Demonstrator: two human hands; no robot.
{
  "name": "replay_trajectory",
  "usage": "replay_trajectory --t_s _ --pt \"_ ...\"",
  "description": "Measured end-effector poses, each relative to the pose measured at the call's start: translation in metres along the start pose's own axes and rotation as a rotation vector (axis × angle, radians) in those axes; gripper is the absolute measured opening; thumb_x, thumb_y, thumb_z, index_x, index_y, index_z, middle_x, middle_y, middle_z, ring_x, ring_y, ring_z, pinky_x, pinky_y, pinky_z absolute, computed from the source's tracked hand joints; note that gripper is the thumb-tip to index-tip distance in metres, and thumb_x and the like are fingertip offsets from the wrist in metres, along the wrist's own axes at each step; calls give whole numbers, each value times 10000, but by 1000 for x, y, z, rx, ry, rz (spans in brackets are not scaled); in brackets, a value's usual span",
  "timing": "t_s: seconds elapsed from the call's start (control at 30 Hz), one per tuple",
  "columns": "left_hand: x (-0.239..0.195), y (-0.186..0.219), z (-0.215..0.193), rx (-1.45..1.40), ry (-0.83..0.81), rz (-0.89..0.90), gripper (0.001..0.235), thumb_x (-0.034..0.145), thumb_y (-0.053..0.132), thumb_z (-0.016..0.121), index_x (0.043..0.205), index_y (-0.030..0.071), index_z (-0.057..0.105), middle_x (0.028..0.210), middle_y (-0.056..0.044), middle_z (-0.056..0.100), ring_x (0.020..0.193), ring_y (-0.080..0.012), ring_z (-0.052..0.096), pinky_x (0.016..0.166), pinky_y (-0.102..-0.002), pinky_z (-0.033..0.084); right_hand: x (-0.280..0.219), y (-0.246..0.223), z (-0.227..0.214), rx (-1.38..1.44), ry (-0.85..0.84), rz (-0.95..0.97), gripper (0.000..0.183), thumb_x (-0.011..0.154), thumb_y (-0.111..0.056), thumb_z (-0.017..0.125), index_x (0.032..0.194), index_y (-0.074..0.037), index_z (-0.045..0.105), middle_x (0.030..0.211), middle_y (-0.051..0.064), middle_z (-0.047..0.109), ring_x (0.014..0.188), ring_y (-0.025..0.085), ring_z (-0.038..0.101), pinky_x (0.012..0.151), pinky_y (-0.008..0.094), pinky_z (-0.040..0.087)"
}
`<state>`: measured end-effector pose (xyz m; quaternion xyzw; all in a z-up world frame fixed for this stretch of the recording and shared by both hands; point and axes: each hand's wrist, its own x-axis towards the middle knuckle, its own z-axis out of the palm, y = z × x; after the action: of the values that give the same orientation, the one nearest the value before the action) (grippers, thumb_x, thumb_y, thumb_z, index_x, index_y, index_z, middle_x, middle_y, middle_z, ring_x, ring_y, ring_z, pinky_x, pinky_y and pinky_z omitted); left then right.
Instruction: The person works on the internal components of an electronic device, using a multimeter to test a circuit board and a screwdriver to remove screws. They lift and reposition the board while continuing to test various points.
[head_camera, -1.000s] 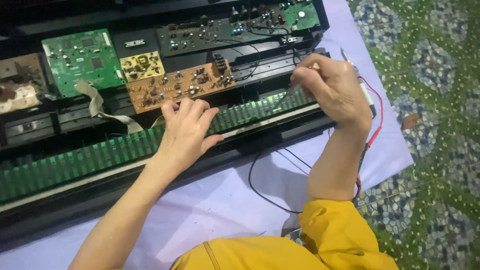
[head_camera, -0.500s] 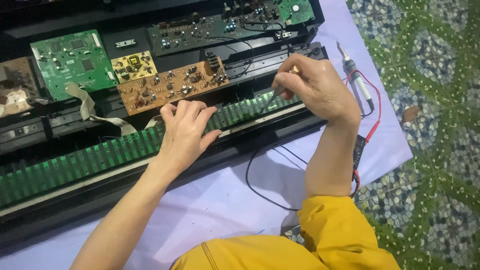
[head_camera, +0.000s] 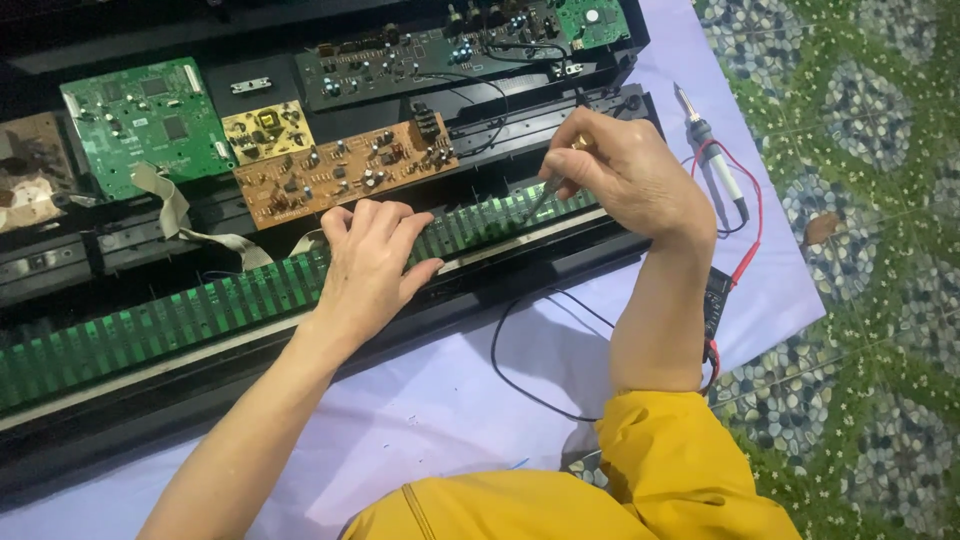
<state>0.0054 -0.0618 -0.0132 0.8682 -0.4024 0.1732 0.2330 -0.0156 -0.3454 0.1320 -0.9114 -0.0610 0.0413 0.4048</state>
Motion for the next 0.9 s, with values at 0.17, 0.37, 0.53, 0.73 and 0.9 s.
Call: replay_trajectory --t_s 0.17,0.37,0.53,0.73,0.9 --pt "0 1 -1 -2 -2 -3 517 810 322 860 1221 92 647 1063 -46 563 1010 -238 504 889 -454 279 0 1 -2 -7 25 -45 226 1078 -188 608 1053 21 689 842 245 726 725 294 735 663 389 546" --pt "0 1 0 -9 -8 -12 532 798 324 863 1225 92 647 1070 -45 566 1016 -239 506 891 -457 286 1 1 0 17 31 -69 227 1076 -188 619 1022 18 698 826 237 728 696 276 730 619 352 529" --pt "0 0 1 0 -4 -10 535 795 333 866 1222 94 650 1070 -45 568 1016 -240 511 885 -455 288 1 2 0 23 35 -75 234 1079 -186 614 1019 25 698 825 241 727 698 279 732 608 346 519" --pt "0 1 0 -6 -21 -24 523 806 325 857 1227 95 648 1062 -42 565 1013 -241 511 895 -464 295 0 -1 0 5 31 -81 184 1060 -131 612 1009 19 705 819 230 728 706 295 728 631 384 541" --pt "-1 1 1 20 -4 -14 538 789 356 865 1217 108 654 1056 -34 569 1008 -235 516 882 -455 300 1 0 4 -41 27 -191 138 1034 -91 618 1019 7 713 812 216 717 707 334 707 664 424 557"
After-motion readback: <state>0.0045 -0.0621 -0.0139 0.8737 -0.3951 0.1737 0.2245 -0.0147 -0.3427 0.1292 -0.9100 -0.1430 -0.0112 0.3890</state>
